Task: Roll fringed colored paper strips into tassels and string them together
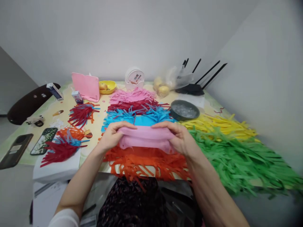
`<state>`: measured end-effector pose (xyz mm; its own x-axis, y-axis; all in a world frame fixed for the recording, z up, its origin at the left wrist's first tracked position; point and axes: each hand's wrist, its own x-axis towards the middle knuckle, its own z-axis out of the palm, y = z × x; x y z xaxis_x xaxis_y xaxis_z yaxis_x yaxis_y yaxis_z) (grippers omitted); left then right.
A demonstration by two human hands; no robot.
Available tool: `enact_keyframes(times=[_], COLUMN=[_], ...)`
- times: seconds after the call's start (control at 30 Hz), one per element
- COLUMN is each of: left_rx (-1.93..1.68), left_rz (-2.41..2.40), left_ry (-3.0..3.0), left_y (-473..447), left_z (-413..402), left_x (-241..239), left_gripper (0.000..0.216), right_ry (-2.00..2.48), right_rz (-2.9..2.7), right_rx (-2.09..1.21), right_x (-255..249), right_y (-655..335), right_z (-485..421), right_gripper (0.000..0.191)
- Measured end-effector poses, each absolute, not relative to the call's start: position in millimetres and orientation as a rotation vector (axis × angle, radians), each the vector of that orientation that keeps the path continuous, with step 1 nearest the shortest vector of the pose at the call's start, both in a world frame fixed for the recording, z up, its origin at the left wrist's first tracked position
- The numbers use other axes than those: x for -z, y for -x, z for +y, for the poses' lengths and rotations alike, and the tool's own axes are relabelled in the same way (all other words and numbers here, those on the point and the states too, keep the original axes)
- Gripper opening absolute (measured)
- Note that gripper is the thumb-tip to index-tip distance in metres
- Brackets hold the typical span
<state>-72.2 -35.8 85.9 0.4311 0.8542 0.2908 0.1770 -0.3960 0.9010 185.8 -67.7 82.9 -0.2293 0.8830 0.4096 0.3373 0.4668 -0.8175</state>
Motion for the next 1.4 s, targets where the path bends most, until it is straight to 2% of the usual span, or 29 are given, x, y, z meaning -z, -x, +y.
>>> enact_keyframes(times=[0.17,0.33,0.5,0.53,0.63,0.77,0.87,0.9,0.97,1.07,1.1,1.4], left_rx=[-0.918,-0.671,-0.54,-0.509,-0.313,-0.226,-0.225,-0.214,-0.191,-0.179,-0.178,-0.327], left_rz=[0.769,0.642,0.602,0.647,0.776,0.864,0.923,0.937,0.957,0.985,0.993,0.991], left_ry=[-1.829,-1.92,-1.818,-1.811,-1.84,-1.921,-2.07,-2.11,-2.167,-2.214,-2.221,-2.233], left_y=[81,99,96,91,77,71,70,69,66,64,65,73], left_z=[-34,-32,-24,-23,-21,-20,-22,-24,-27,-32,-32,-30], left_x=[-93,-110,-119,-119,-119,-122,-126,-127,-128,-127,-127,-125], left_gripper=[0.026,0.021,0.062,0.061,0.038,0.038,0.035,0.033,0.029,0.026,0.026,0.026], right_ry=[0.892,0.876,0.828,0.805,0.75,0.817,1.054,1.131,1.22,1.3,1.333,1.396], right_rz=[-1.748,-1.789,-1.878,-1.911,-2.034,-2.332,-2.427,-2.396,-2.34,-2.425,-2.453,-2.368], right_rx=[-0.8,-0.813,-0.747,-0.728,-0.679,-0.692,-0.7,-0.685,-0.667,-0.729,-0.755,-0.943], right_x=[-87,-98,-107,-108,-112,-123,-130,-130,-127,-118,-116,-116], right_y=[-189,-192,-188,-187,-191,-212,-218,-214,-202,-183,-178,-178], right_z=[-68,-66,-67,-67,-64,-59,-58,-58,-58,-56,-56,-56], right_gripper=[0.023,0.023,0.028,0.027,0.027,0.03,0.066,0.072,0.064,0.024,0.02,0.048])
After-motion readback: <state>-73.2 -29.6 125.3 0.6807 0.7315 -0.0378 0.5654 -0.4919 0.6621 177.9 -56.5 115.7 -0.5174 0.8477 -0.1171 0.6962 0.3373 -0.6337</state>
